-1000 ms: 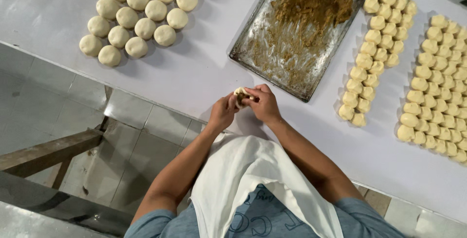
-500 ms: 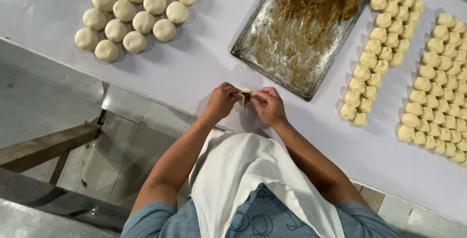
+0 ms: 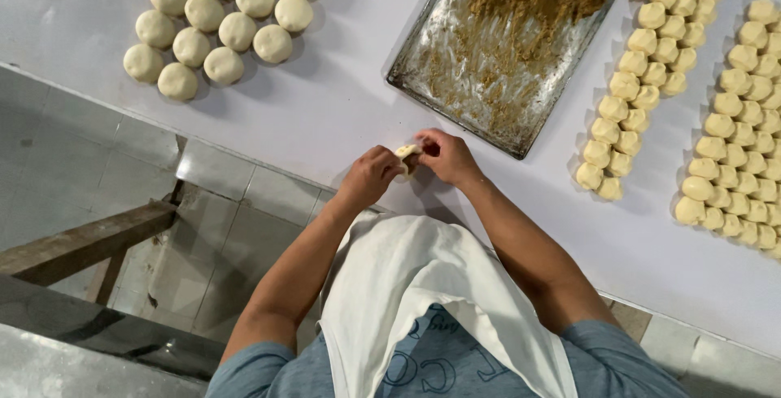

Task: The person picks up a piece of dough from a tray, places a small amount of filling inside, and folds the dough over to seal it before placing it back on the table.

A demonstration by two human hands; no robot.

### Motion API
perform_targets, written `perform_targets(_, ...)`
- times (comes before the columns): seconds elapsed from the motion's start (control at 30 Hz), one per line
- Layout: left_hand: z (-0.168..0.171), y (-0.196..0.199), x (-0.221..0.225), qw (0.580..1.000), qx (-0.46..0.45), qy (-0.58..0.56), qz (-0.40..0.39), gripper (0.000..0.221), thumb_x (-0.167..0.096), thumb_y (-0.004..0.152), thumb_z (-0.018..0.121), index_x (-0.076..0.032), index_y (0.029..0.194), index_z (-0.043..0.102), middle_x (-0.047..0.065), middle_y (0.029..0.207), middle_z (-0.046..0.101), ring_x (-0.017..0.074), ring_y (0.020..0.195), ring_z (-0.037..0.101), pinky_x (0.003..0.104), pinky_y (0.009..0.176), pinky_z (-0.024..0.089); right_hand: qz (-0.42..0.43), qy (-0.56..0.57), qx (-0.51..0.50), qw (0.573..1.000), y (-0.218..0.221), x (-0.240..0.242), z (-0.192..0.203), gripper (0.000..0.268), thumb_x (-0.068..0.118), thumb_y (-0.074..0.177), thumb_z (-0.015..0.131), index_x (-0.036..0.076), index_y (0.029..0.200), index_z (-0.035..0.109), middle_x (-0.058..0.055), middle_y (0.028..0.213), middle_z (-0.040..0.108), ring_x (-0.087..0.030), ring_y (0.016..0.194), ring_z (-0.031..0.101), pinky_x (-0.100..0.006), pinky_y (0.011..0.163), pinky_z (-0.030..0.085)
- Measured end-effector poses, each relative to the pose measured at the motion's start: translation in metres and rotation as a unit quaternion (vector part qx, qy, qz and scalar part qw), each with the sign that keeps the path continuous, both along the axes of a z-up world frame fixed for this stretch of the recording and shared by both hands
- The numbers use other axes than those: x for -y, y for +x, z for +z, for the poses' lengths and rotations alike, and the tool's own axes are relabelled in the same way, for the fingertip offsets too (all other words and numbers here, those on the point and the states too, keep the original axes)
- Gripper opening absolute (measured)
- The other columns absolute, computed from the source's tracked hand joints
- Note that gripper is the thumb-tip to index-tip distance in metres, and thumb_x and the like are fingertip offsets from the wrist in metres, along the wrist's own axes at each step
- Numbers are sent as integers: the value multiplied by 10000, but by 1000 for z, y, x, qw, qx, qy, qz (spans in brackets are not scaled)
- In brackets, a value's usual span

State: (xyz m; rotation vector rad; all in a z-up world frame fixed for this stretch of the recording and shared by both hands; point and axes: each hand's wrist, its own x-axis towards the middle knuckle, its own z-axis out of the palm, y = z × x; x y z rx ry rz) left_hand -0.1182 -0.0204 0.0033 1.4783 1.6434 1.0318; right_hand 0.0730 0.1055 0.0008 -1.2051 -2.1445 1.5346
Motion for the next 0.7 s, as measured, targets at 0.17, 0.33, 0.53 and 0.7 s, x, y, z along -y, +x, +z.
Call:
perform_targets(0.17,5,5,-6,998,-62,10,1,392,-147,890,752,-33,1262,699,154,1020,639,362,865,670,446,751,558,60,199,5,978,-5,15,8,216,50,849,764,87,1061,769,-69,1034,737,-222,944,721,-342,829,593)
perform_targets(0.33,-16,10,-7,995,-67,40,58,132,-151,926,733,-67,1022,762,157,1164,657,336,805,700,433,743,570,63,197,-41,978,-2,23,18,352,81,885,744,27,1231,706,-170,1168,666,-278,1004,686,-362,848,578)
perform_targets(0.53,-17,15,-2,991,-8,-14,136,149,-186,907,779,-82,1014,786,98,960,682,312,790,708,417,723,573,-32,149,-41,987,-8,29,-6,256,125,895,780,90,1147,754,-75,1058,730,-204,928,734,-316,829,614)
perform_targets(0.7,-12,13,-9,996,-83,2,46,217,-130,925,739,-65,1132,757,138,966,638,343,841,674,435,731,553,68,267,2,961,-12,29,0,212,113,869,829,83,1066,755,-84,1031,722,-244,936,711,-336,824,587)
